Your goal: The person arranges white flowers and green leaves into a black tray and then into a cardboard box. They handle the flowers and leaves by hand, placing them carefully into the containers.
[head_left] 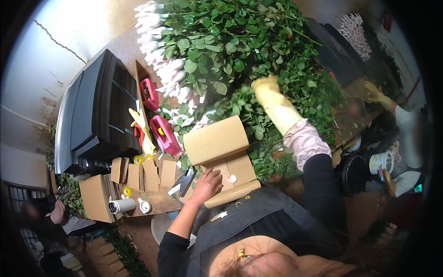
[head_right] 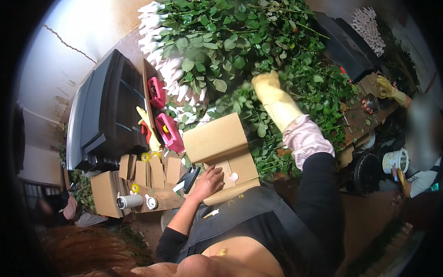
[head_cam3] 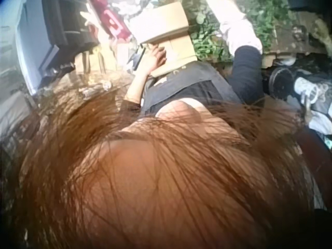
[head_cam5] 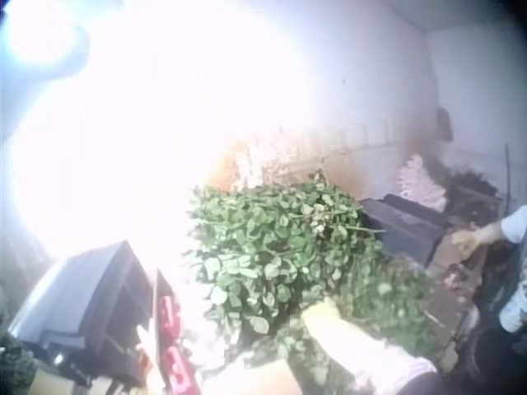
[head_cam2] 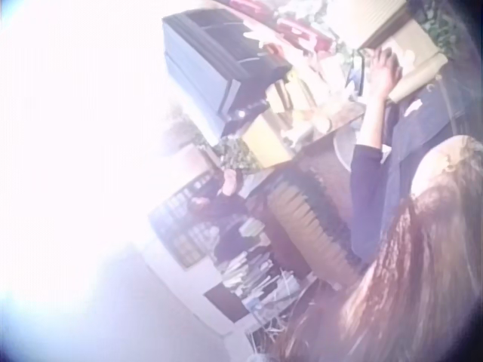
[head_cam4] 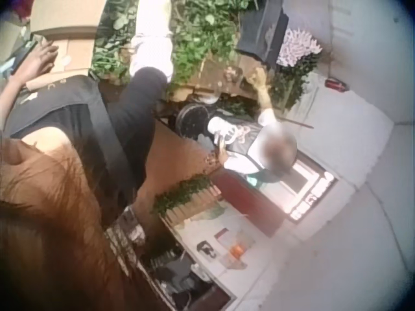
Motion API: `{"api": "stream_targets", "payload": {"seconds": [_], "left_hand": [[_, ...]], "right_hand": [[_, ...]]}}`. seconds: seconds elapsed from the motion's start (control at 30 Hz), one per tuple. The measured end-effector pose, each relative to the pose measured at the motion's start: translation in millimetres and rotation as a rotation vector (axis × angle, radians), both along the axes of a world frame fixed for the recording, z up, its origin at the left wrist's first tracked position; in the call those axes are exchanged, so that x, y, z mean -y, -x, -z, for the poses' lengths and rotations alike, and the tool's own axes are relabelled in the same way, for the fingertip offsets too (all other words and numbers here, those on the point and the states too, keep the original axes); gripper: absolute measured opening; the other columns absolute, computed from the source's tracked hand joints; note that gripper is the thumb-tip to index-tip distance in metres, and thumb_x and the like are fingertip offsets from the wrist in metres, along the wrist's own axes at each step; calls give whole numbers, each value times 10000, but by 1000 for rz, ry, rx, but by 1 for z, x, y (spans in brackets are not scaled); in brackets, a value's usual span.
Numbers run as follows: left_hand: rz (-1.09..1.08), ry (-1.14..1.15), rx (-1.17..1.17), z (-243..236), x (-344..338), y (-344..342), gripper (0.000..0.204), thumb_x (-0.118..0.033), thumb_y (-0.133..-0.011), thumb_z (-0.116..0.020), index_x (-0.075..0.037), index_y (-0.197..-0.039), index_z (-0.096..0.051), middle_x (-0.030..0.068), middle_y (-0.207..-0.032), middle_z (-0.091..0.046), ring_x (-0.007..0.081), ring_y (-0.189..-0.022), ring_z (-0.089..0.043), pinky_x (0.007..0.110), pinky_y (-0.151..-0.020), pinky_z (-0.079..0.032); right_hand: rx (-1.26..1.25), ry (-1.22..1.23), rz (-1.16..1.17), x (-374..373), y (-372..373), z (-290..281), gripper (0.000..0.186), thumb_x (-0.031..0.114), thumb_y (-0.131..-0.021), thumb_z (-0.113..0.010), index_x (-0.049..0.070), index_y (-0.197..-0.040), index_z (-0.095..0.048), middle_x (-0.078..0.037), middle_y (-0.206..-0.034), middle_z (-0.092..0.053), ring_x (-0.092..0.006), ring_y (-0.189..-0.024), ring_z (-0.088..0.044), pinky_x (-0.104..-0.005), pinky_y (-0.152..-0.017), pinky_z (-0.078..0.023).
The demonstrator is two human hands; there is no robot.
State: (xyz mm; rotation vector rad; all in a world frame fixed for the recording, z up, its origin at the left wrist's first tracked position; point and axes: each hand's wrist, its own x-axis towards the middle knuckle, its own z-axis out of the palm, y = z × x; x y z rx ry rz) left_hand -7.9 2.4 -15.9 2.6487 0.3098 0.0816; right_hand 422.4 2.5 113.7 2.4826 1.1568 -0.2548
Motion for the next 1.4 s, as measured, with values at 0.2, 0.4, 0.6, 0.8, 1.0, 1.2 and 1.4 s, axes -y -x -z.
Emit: {"api": "stream_targets", "payload": {"seconds": [0.2,0.4,0.6,0.8,1.0,1.2,1.4], "left_hand": [[45,45,51,7,-5,-9,439,-219,-825,-759,-72,-1229,-670,99,-1370,-591,375,-1344,-476,471,-1090,-442],[57,-1,19,6,-8,-4,471,-207,-801,-774,-58,-1234,-663,101,-1380,-586,387,-1341,-478,461,-1099,-437],[26,80,15,3,-10,-3,541,-310,-822,-783,-49,-1275,-647,134,-1387,-585,397,-1359,-458,480,-1124,-402],[-131,388,55,0,-5,-9,1099,-354,-705,-899,-72,-1551,-257,185,-1376,-603,413,-1264,-526,472,-1090,-405],[-24,284,18,-14,-4,-12,687,-271,-709,-880,-168,-1345,-642,109,-1395,-581,371,-1383,-427,477,-1134,-369],[-1,269,-44,-8,-8,-5,401,-274,-751,-856,-170,-1127,-768,125,-1452,-513,405,-1425,-357,506,-1153,-344],[13,305,-123,-19,-8,-15,377,-239,-779,-827,-214,-1150,-763,154,-1477,-478,425,-1445,-315,519,-1176,-317]], "right_hand": [[-91,-340,-236,80,-39,-17,154,154,-916,-674,95,-1057,-697,-60,-999,-741,-256,-929,-706,-403,-865,-545],[173,-1185,-460,102,-6,-61,340,72,-882,-671,36,-1220,-677,-149,-1189,-706,-262,-1056,-678,-353,-883,-571],[-150,-1003,-624,148,47,-69,449,-81,-748,-633,107,-1145,-727,-93,-969,-744,-248,-725,-679,-364,-687,-570],[-546,-426,-396,237,91,46,324,34,-775,-679,182,-1056,-741,-63,-965,-747,-255,-848,-719,-390,-717,-575],[-520,401,-229,229,108,119,116,173,-826,-701,202,-933,-736,-24,-970,-737,-244,-906,-718,-385,-735,-559],[-704,70,-163,230,90,45,474,312,-880,-707,193,-1336,-653,-127,-1339,-644,-296,-1218,-619,-432,-1026,-503],[-166,-284,-116,181,63,67,238,213,-946,-623,116,-1149,-702,-67,-1116,-742,-285,-936,-728,-396,-768,-602]]}}
